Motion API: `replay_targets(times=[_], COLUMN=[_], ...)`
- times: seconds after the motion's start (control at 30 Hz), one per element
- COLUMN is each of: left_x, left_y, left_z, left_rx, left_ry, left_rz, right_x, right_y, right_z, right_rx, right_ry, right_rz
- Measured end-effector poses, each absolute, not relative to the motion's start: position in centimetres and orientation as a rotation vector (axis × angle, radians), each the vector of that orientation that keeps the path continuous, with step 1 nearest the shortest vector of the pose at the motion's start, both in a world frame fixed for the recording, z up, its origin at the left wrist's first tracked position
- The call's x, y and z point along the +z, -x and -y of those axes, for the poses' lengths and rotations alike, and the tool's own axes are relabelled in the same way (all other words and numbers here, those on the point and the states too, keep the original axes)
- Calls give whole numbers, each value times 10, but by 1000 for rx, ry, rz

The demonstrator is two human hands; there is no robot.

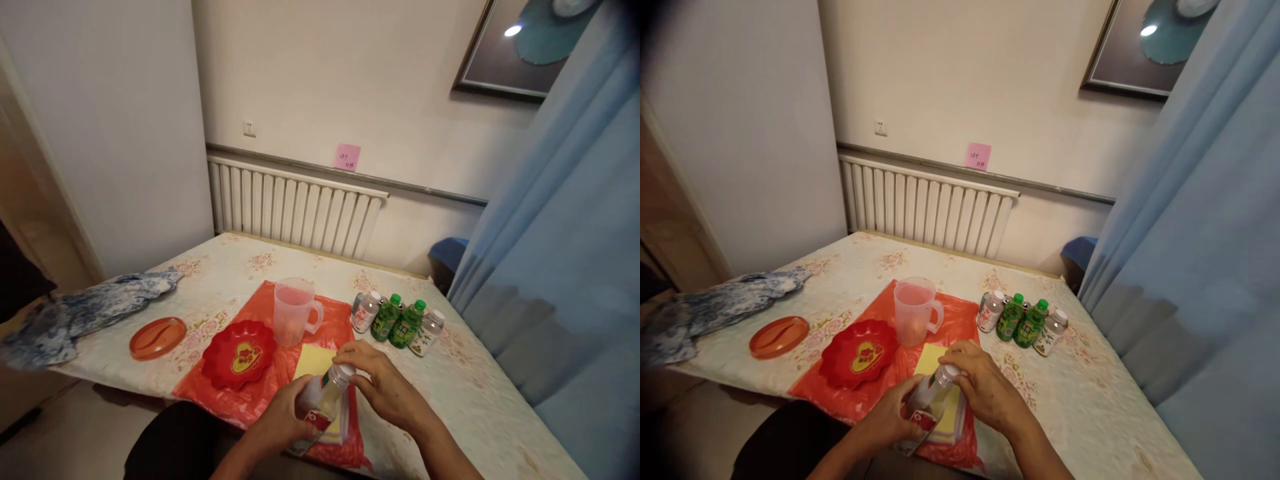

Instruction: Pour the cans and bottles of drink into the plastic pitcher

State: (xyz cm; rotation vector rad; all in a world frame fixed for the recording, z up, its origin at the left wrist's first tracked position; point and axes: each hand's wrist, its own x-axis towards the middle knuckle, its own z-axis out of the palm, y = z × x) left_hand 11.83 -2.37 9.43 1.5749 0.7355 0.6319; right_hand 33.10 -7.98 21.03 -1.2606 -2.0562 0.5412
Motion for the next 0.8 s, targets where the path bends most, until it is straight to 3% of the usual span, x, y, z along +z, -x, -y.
replay_targets(times=[0.43, 0.8], left_x=[97, 95], left_y=[-123, -145], left_z=[29, 26], left_rx=[630, 740], left_ry=[-1533, -1520], left_rz=[-719, -658], right_x=[197, 123], right_y=[-336, -319], right_z=[78, 89], right_rx=[517, 908], right_ry=[1417, 1468], right_rz=[1913, 1405])
